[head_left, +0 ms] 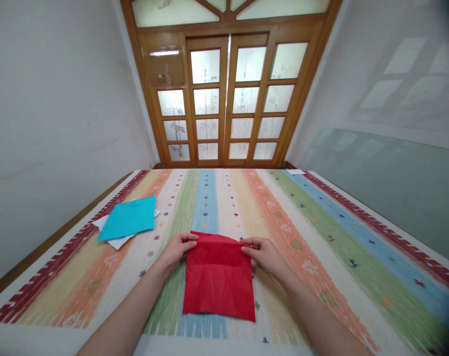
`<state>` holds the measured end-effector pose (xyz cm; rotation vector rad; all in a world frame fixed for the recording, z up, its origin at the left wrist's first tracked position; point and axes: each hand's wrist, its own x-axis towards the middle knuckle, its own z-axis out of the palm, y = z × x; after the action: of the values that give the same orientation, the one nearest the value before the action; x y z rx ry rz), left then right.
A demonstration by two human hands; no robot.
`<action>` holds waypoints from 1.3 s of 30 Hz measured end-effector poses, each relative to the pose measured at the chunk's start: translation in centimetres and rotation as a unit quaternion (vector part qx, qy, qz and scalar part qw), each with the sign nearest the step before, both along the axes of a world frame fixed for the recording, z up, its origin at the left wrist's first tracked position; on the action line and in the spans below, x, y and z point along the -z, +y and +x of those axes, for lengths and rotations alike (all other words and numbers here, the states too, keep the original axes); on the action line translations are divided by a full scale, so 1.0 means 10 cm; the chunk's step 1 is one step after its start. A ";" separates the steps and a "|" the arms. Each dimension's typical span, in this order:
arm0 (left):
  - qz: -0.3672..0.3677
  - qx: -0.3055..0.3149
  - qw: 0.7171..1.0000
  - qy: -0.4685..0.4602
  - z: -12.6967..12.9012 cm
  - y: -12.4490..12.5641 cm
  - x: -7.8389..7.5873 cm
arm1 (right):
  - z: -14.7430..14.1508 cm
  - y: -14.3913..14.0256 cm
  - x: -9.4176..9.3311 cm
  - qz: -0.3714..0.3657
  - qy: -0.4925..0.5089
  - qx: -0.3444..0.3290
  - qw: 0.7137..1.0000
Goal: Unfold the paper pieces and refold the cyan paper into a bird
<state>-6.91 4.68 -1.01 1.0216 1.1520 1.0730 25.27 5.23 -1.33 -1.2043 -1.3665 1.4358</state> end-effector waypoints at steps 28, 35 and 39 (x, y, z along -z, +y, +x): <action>0.060 -0.024 0.994 0.087 -0.06 0.11 0.13 | 0.01 0.01 0.04 0.017 0.001 0.024 1.000; 0.079 -0.016 0.995 0.051 -0.10 0.15 0.21 | -0.05 0.01 0.08 0.057 0.004 0.048 0.997; 0.078 -0.011 0.995 0.053 -0.10 0.15 0.23 | -0.06 0.02 0.11 0.060 0.034 0.062 0.996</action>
<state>-7.89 6.15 -3.30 1.2028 1.1792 1.1516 24.67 5.45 -2.45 -1.1333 -1.2898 1.2774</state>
